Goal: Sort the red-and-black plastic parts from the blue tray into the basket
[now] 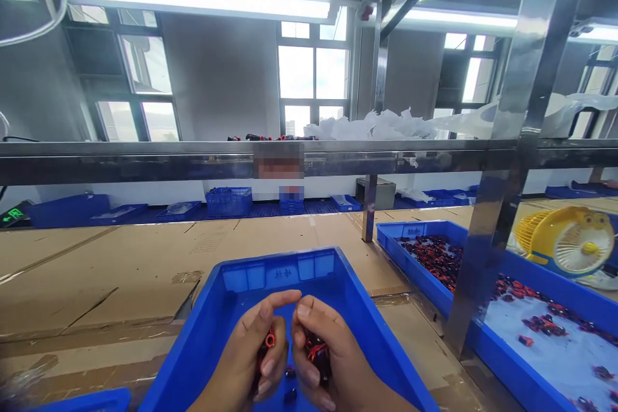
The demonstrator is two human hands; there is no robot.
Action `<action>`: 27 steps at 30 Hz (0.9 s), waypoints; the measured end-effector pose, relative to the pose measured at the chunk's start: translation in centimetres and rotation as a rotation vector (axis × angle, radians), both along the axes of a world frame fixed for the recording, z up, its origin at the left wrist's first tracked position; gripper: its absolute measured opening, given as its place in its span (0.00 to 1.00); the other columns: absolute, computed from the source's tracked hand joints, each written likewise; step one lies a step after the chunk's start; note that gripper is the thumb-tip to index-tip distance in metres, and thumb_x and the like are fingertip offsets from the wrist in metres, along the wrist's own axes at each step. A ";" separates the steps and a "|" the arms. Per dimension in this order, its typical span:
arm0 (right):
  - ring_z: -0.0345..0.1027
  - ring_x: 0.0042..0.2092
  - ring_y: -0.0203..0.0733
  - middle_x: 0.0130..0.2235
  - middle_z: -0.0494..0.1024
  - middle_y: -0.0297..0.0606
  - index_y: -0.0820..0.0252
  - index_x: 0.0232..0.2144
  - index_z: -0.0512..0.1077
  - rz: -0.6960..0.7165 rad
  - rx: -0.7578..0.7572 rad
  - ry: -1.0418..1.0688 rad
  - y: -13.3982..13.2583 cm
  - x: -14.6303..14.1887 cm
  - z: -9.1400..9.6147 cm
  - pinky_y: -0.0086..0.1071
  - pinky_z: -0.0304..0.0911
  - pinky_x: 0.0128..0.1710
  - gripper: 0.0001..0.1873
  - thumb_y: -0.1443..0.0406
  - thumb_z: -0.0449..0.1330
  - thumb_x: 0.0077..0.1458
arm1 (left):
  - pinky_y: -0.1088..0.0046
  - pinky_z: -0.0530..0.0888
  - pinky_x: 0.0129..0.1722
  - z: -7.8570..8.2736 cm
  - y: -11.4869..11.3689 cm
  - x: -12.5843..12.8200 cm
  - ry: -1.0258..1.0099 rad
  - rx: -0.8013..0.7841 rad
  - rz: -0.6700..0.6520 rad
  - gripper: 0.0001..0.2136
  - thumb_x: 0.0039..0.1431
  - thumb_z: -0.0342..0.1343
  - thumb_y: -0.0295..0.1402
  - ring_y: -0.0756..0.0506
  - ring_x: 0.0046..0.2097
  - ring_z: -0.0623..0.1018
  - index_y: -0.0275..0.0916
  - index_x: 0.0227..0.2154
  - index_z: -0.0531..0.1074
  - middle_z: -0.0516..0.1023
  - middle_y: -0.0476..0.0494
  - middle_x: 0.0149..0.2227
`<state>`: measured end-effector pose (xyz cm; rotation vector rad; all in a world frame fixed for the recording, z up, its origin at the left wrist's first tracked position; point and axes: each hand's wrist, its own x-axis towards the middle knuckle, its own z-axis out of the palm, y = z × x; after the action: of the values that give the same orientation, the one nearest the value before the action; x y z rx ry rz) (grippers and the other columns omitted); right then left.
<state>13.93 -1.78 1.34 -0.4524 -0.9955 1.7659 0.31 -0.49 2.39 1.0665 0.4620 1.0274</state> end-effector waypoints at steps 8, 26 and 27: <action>0.65 0.27 0.36 0.26 0.74 0.34 0.60 0.36 0.75 -0.460 0.685 -0.816 -0.6 0.5 0.6 0.29 0.60 0.29 0.10 0.58 0.63 0.57 | 0.83 0.50 0.12 0.5 -0.4 0.6 0.224 -0.106 0.165 0.37 0.53 0.53 0.60 0.54 0.15 0.57 0.33 0.55 0.67 0.60 0.57 0.14; 0.49 0.12 0.26 0.21 0.66 0.28 0.61 0.28 0.69 0.217 -0.065 0.124 1.1 0.7 -0.5 0.20 0.49 0.06 0.13 0.57 0.56 0.57 | 0.81 0.47 0.13 -4.7 2.1 0.9 0.178 -0.335 -0.049 0.17 0.57 0.53 0.48 0.55 0.14 0.57 0.36 0.33 0.71 0.62 0.55 0.17; 0.48 0.12 0.26 0.21 0.66 0.28 0.61 0.28 0.69 0.210 -0.071 0.124 1.1 0.6 -0.6 0.20 0.49 0.06 0.13 0.57 0.57 0.57 | 0.81 0.48 0.13 -5.1 2.0 1.4 0.170 -0.322 -0.053 0.17 0.58 0.53 0.48 0.56 0.15 0.57 0.36 0.30 0.71 0.62 0.55 0.18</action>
<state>14.54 -0.67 0.70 -0.2860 -0.9216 1.9965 1.73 1.51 -2.70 0.8744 0.7083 0.7864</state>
